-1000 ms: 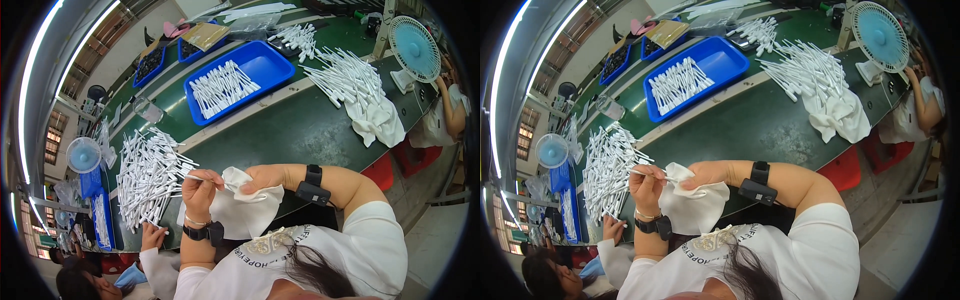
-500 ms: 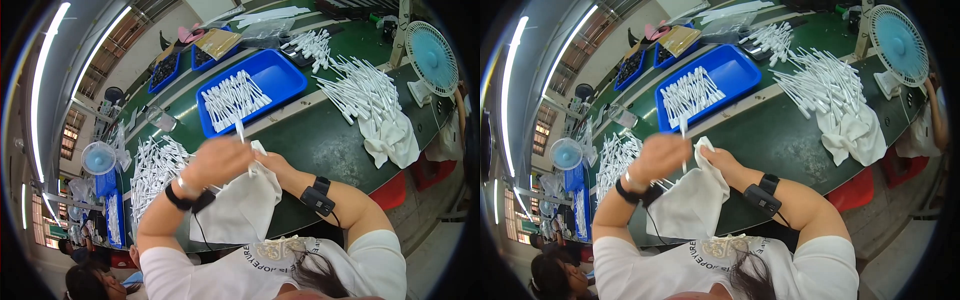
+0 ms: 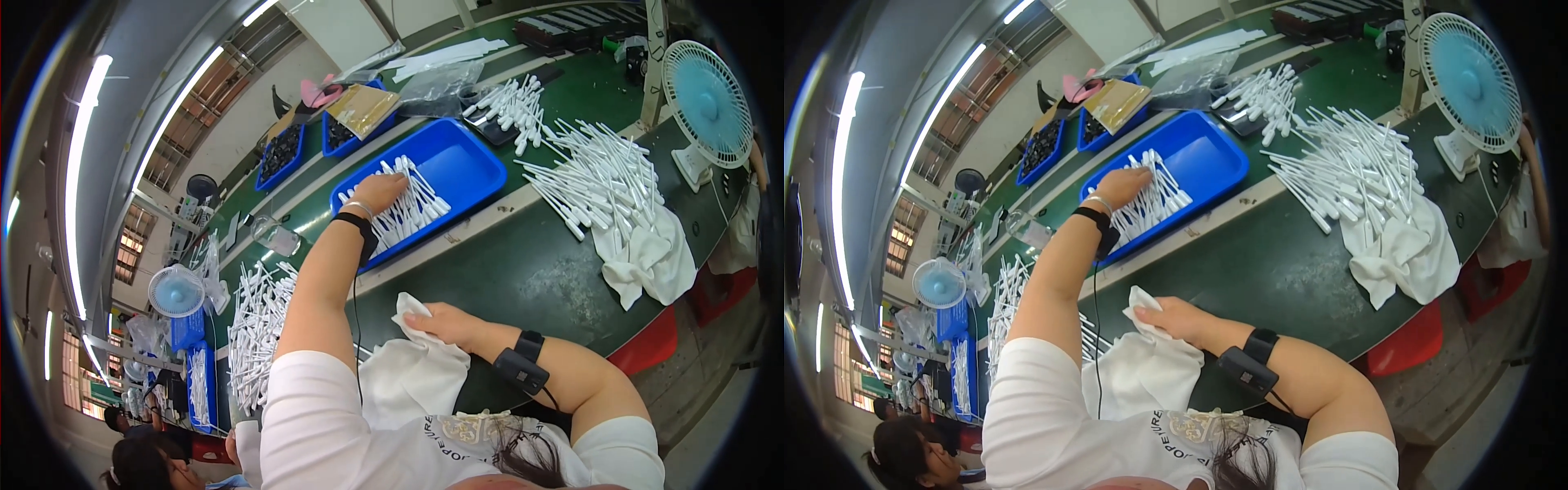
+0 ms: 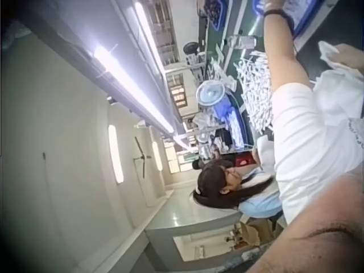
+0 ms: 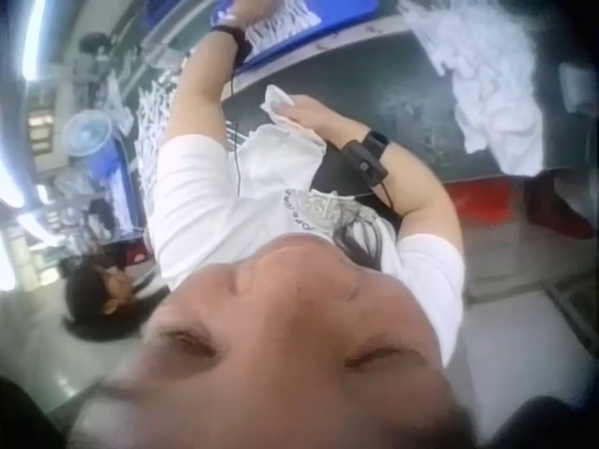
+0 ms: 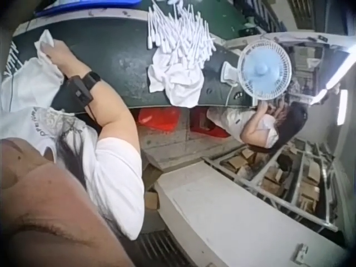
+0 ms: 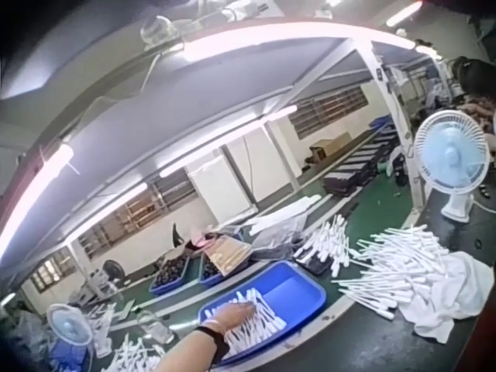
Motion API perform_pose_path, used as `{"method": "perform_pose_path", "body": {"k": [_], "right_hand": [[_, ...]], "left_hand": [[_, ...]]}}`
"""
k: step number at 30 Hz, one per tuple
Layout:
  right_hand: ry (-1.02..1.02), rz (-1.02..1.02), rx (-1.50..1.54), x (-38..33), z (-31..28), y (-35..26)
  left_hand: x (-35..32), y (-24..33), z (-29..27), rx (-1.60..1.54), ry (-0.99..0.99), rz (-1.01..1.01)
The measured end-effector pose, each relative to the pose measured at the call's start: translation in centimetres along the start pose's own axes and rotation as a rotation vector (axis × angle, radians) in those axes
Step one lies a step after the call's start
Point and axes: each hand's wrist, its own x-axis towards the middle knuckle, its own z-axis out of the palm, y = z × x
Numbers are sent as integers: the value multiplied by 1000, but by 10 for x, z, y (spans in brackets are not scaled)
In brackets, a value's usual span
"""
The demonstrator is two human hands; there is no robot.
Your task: The person opens a bottle, wets a cloth, and closes the bottle. They then pick up swabs from a pile, wipe each one with the cloth, and place them into a blue tray.
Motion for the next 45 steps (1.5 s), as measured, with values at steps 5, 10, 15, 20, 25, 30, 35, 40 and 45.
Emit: {"method": "perform_pose_path", "body": {"k": [5,10,15,20,25,30,35,40,45], "right_hand": [[-30,1,14,1,-7,1],[-27,-5,-54,13,-4,5],[14,35,-92,9,-7,-3],[5,56,-57,-11,7,-14],[-15,40,-128,-7,14,-13],[-32,29,-160,-3,7,-12],[25,23,-190,0,11,-12],[52,57,-341,10,-16,0],[-18,-254,-652,22,-10,9]], "left_hand": [[-9,2,-5,-70,-32,-10],[-49,6,-36,-183,223,-181],[-82,58,-126,-584,228,-183],[-136,99,-174,-598,87,-59],[-223,71,-89,-363,-394,-336],[-281,81,-36,-441,-338,-428],[-300,83,-24,-403,-151,-392],[-278,82,-9,-164,-311,-360],[-308,81,6,-82,-234,-333]]}}
